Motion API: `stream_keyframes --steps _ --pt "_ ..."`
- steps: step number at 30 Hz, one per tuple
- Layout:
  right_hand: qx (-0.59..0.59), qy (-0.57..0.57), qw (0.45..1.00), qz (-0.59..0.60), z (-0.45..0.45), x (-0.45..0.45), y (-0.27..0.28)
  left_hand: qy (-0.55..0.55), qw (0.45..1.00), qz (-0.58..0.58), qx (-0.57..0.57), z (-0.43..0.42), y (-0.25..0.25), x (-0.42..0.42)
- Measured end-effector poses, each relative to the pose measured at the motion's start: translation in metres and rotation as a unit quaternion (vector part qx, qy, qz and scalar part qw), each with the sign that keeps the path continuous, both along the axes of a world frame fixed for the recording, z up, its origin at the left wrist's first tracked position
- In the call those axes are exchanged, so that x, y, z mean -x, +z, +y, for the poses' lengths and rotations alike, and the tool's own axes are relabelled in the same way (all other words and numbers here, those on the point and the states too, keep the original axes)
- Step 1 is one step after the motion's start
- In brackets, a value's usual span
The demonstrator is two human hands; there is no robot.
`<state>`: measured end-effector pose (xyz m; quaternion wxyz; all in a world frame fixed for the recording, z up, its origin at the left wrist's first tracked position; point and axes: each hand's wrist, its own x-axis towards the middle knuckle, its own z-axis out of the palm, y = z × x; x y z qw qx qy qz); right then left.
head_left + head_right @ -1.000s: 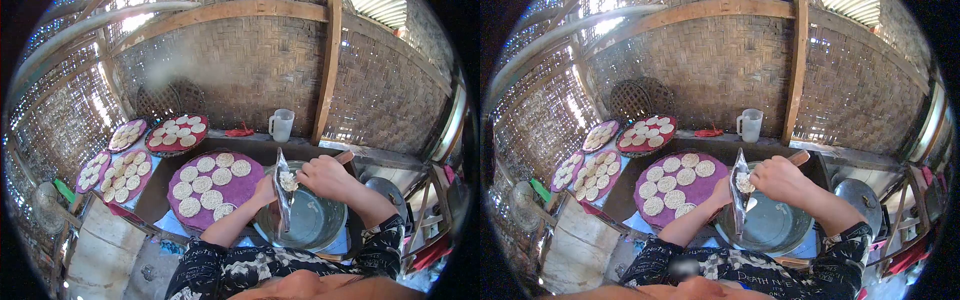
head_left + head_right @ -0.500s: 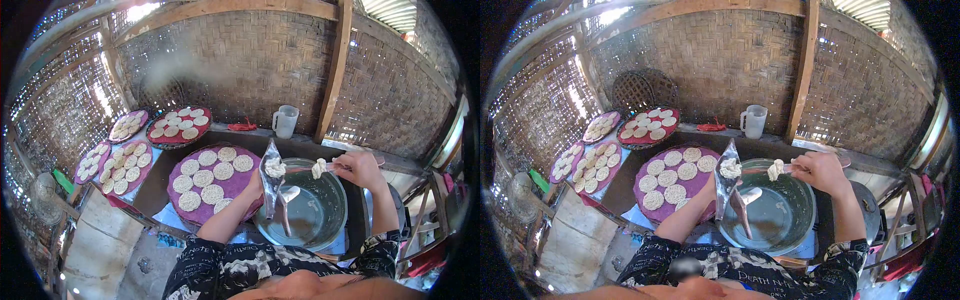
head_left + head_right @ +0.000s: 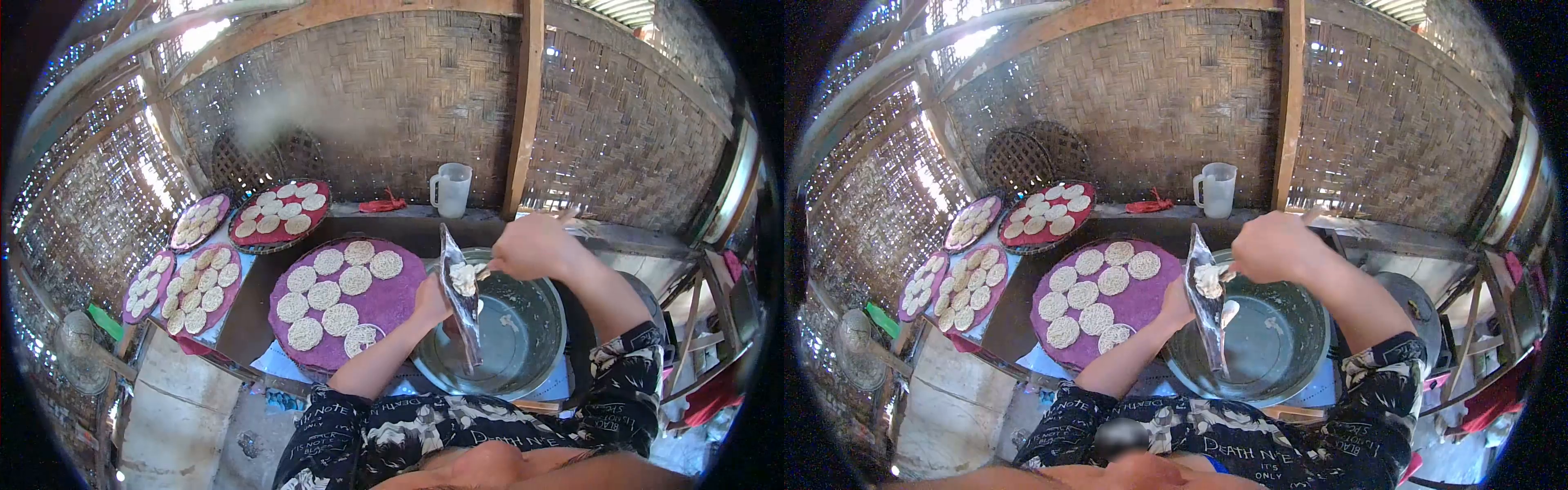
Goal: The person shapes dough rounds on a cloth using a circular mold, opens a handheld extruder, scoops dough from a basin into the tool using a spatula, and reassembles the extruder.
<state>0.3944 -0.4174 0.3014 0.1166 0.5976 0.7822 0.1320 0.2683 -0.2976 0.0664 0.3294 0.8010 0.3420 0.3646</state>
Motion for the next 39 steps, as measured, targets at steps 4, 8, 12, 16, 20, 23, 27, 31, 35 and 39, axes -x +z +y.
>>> stream_keyframes --steps 4,8,12,16,20,23,27,31,35,39 --pt "-0.041 0.083 0.995 -0.022 0.003 0.016 -0.017 -0.116 0.943 -0.234 0.206 0.025 -0.036 -0.008" --pt "-0.195 0.305 0.93 -0.065 -0.001 0.018 -0.029 -0.113 0.978 -0.137 0.111 0.013 -0.008 0.009" --pt "-0.297 0.21 0.93 0.056 -0.033 -0.007 0.017 -0.188 0.861 -0.342 0.327 0.021 0.005 0.027" --pt "-0.207 -0.063 0.889 0.403 -0.029 -0.02 -0.029 -0.157 0.793 -0.408 0.425 0.021 0.007 0.022" --pt "-0.092 -0.019 0.699 0.709 0.007 -0.009 -0.112 -0.217 0.733 -0.427 0.482 -0.003 0.032 0.003" --pt "-0.119 -0.077 0.754 0.641 0.001 -0.002 -0.125 -0.176 0.809 -0.412 0.381 0.01 0.013 -0.007" --pt "-0.091 -0.123 0.81 0.566 -0.025 -0.033 -0.122 -0.128 0.762 -0.448 0.45 0.022 0.017 0.012" --pt "-0.186 -0.131 0.809 0.541 -0.038 -0.052 -0.105 -0.142 0.816 -0.431 0.358 0.023 0.019 0.019" --pt "-0.365 -0.084 0.804 0.463 -0.025 -0.031 -0.119 -0.136 0.909 -0.311 0.24 0.009 0.027 0.006" --pt "-0.388 0.038 0.85 0.353 -0.026 -0.015 -0.122 -0.149 0.785 -0.441 0.409 0.017 0.018 -0.004"
